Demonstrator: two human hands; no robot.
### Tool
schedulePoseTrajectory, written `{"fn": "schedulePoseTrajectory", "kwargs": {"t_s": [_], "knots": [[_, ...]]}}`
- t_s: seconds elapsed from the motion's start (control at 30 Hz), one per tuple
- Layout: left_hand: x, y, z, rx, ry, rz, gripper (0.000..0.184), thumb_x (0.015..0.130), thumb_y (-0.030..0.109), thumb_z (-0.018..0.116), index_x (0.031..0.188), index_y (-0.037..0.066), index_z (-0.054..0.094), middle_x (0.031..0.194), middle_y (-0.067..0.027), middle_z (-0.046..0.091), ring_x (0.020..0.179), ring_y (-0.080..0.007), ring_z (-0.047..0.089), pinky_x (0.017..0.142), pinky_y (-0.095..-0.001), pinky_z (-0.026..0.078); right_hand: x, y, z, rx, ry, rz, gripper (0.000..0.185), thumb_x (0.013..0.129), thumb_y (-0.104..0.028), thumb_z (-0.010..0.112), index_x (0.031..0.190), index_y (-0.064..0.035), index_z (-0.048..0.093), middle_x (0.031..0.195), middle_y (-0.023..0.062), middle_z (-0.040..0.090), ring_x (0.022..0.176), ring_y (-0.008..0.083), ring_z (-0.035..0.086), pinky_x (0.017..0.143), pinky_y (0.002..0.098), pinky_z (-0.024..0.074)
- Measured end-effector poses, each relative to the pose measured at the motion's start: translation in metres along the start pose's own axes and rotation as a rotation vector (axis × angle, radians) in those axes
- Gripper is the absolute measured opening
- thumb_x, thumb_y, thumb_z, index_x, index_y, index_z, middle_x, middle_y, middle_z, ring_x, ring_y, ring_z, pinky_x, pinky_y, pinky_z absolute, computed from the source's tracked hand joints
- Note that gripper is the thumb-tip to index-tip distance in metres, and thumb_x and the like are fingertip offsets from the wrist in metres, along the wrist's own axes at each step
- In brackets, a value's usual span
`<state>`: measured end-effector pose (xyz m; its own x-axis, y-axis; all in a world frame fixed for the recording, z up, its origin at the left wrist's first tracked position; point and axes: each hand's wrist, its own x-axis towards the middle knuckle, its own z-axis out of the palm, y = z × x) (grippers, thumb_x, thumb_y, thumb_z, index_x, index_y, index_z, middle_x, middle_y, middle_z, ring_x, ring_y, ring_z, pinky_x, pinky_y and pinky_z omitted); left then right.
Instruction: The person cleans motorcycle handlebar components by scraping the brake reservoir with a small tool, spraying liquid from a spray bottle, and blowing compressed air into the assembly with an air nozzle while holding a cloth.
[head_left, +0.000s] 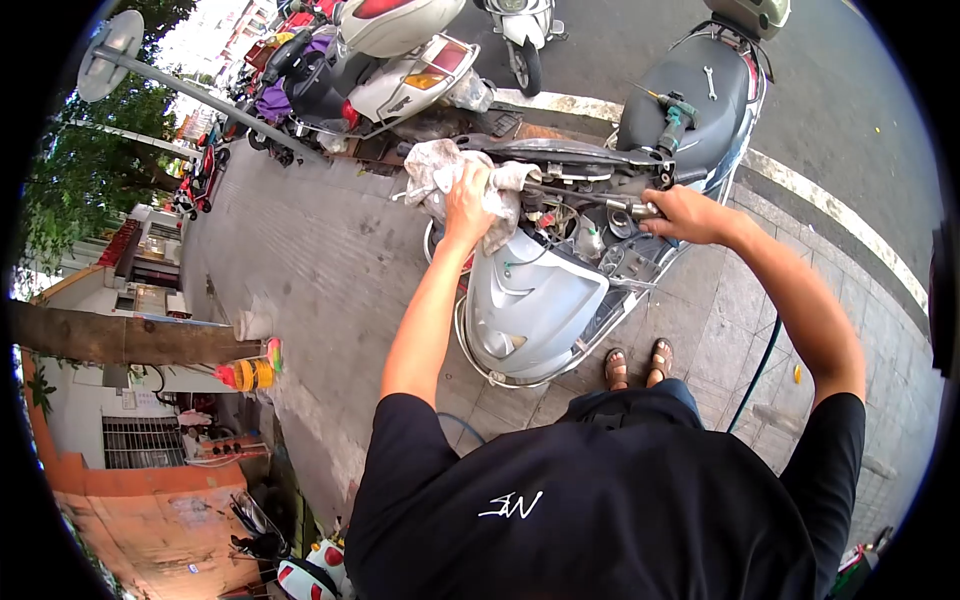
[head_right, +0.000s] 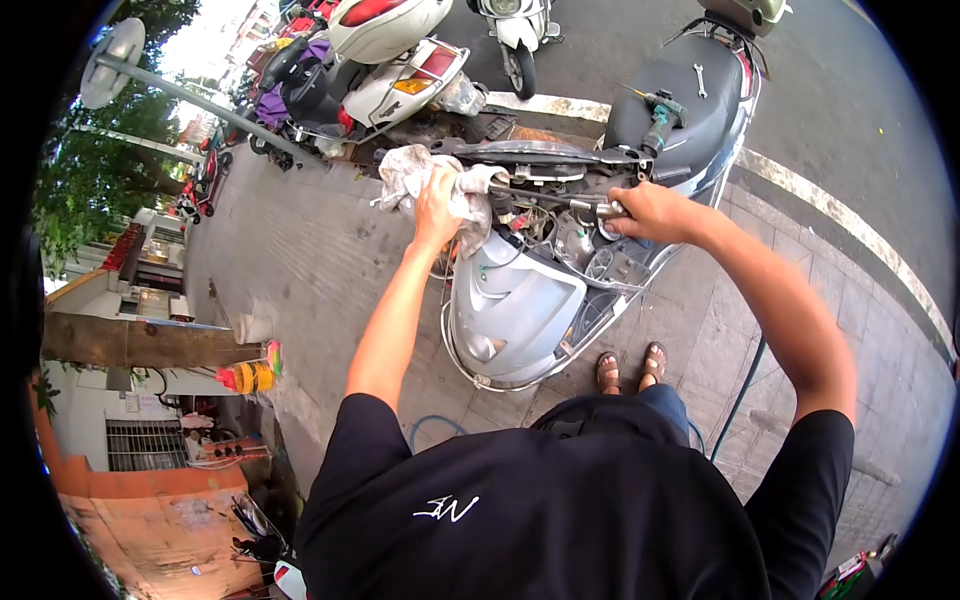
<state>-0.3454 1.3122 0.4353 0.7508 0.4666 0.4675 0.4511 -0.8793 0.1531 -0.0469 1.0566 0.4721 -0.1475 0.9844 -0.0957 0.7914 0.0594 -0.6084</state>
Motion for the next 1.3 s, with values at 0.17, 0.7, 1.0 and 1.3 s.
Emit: {"fn": "schedulePoseTrajectory", "kwargs": {"t_s": [0.17, 0.7, 1.0, 1.3], "knots": [[-0.016, -0.003, -0.038, -0.185, 0.048, 0.001, 0.042, 0.07, -0.001, 0.066, 0.112, 0.001, 0.062, 0.119, -0.014, 0.061, 0.115, -0.0368, 0.055, 0.1, -0.0427, 0.043, -0.01, -0.014, 0.008, 0.082, 0.017, -0.053, 0.035, 0.091, -0.03, 0.065, 0.107, -0.0005, 0.054, 0.071, 0.0207, 0.065, 0.075, 0.0393, 0.065, 0.068, 0.0462, 0.0494], [-0.133, -0.079, -0.096, -1.003, 0.58, -1.2, 0.042, 0.098, 0.037, 0.056, 0.119, 0.001, 0.063, 0.112, -0.0127, 0.069, 0.102, -0.0269, 0.066, 0.089, -0.0393, 0.051, -0.037, -0.015, 0.064, 0.212, -0.123, 0.047, 0.035, 0.09, -0.032, 0.065, 0.102, -0.0013, 0.053, 0.068, 0.0228, 0.063, 0.072, 0.0435, 0.063, 0.066, 0.0496, 0.0493], [-0.092, -0.011, -0.085, -1.965, 0.588, -0.79, 0.065, 0.098, 0.058, 0.041, 0.14, 0.009, 0.048, 0.139, -0.0125, 0.054, 0.125, -0.0325, 0.054, 0.107, -0.0505, 0.043, -0.037, -0.039, 0.071, 0.358, 0.003, 0.09, 0.031, 0.091, -0.028, 0.065, 0.102, -0.0006, 0.054, 0.07, 0.02, 0.065, 0.074, 0.0415, 0.065, 0.066, 0.0462, 0.0496], [-0.076, -0.022, 0.026, -0.976, 0.727, -1.081, 0.054, 0.087, -0.004, 0.051, 0.139, 0.009, 0.042, 0.141, -0.0223, 0.042, 0.119, -0.036, 0.056, 0.095, -0.0465, 0.051, -0.033, -0.032, 0.097, 0.292, 0.048, 0.163, 0.034, 0.091, -0.032, 0.064, 0.099, -0.0001, 0.054, 0.066, 0.0217, 0.062, 0.073, 0.0433, 0.063, 0.067, 0.0486, 0.0482]]}}
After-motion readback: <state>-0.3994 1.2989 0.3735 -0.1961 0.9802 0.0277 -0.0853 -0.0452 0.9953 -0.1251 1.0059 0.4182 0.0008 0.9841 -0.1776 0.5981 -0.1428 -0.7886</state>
